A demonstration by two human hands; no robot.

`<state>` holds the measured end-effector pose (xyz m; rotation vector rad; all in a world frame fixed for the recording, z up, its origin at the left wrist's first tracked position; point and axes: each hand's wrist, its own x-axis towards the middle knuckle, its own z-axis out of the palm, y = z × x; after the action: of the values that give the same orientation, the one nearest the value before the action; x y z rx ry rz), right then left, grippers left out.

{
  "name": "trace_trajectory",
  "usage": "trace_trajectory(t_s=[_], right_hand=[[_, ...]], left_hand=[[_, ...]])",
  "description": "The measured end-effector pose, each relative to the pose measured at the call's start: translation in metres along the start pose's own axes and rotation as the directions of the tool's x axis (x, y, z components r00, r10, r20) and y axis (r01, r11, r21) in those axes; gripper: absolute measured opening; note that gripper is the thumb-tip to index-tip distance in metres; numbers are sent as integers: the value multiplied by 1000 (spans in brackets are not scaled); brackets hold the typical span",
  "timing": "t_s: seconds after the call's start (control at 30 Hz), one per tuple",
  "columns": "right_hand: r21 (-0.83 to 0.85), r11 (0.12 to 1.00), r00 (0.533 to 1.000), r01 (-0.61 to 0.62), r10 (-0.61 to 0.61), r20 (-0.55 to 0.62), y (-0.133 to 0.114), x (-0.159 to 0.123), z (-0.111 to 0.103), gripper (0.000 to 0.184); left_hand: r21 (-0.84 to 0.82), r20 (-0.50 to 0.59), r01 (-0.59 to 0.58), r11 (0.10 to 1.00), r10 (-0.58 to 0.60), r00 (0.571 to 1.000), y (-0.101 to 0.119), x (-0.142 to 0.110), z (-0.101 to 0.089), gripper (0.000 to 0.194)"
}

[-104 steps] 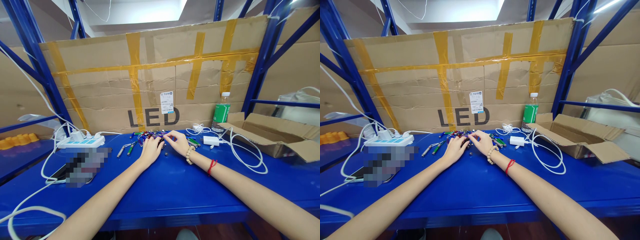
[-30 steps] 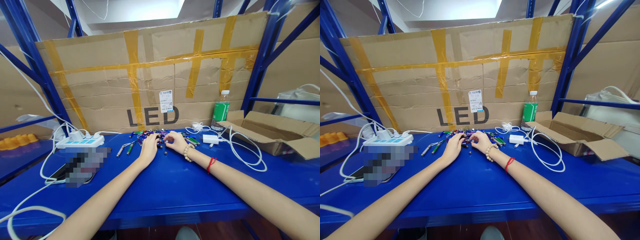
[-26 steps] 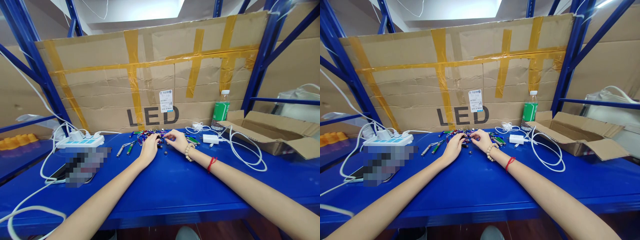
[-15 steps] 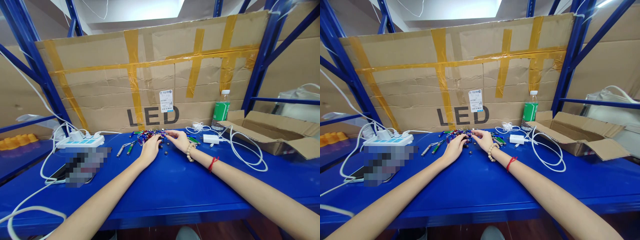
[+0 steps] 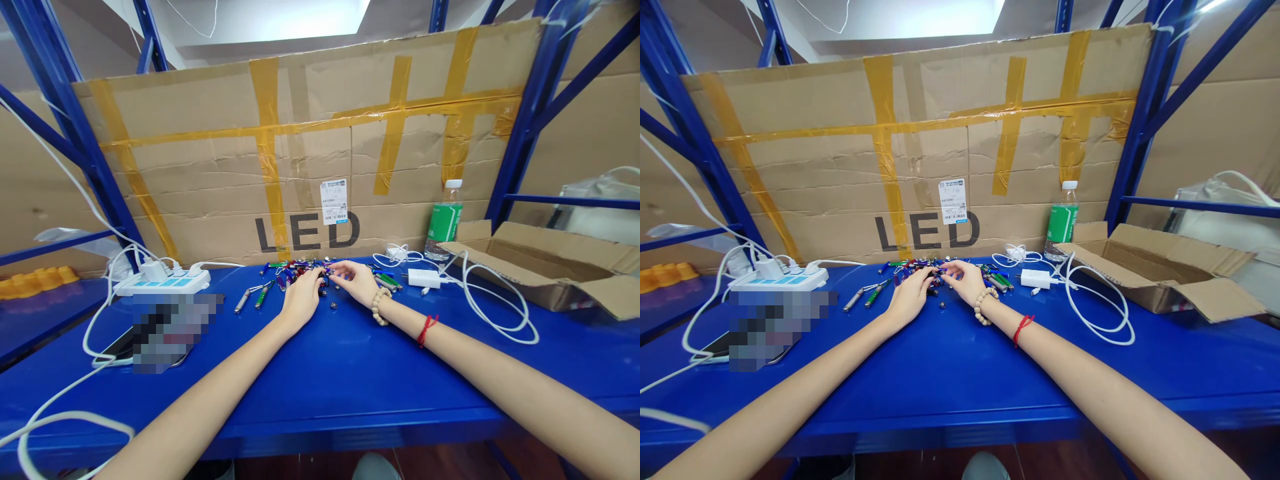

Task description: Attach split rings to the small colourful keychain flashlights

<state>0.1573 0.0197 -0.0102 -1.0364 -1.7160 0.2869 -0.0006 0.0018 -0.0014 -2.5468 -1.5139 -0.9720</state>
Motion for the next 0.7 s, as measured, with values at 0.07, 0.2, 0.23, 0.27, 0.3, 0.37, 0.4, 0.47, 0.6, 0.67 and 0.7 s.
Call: trace_trajectory(t_s=[0.07, 0.2, 0.23, 0.27, 0.3, 0.37, 0.4, 0.47, 0.6, 0.67, 0.7], right_hand=[[40, 999, 1000, -18, 18, -7, -1, 0, -1, 19], [35, 999, 999, -34, 35, -19, -3, 0, -2, 17], [27, 999, 999, -34, 35, -20, -4, 0, -2, 17], [20, 999, 999, -32, 33, -20, -4, 0, -2, 17], [15, 999, 999, -28, 29, -21, -4, 0, -2, 17], [14, 1000, 1000, -13, 13, -19, -4, 0, -1, 16], [17, 1000, 1000, -4, 4, -18, -4, 0, 0, 16], [27, 1000, 1000, 15, -15, -6, -4, 0, 0, 16], [56, 998, 999, 20, -22, 26, -3, 0, 0, 17], [76, 997, 999, 14, -17, 41, -4, 0, -1, 17], [87, 996, 999, 11, -15, 48, -4, 0, -1, 17]], left_hand=[[-5, -7, -6, 1000, 6, 1000, -1, 0, 1, 31], [-26, -12, -31, 999, 31, 999, -2, 0, 1, 29], [-24, -10, -35, 999, 34, 999, -2, 0, 1, 28], [-21, -7, -36, 999, 36, 999, -1, 0, 0, 27], [-18, -2, -36, 999, 36, 999, -1, -1, 0, 26], [-11, 10, -27, 1000, 27, 1000, -1, -1, -1, 25], [-8, 16, -21, 1000, 22, 1000, 0, -1, -1, 25], [-7, 23, -15, 1000, 15, 1000, 0, -1, -2, 24], [-20, 25, -30, 999, 31, 999, 0, -2, -2, 22], [-25, 29, -30, 999, 30, 999, -1, -2, -2, 23], [-28, 31, -27, 999, 28, 999, -1, -2, -2, 24]])
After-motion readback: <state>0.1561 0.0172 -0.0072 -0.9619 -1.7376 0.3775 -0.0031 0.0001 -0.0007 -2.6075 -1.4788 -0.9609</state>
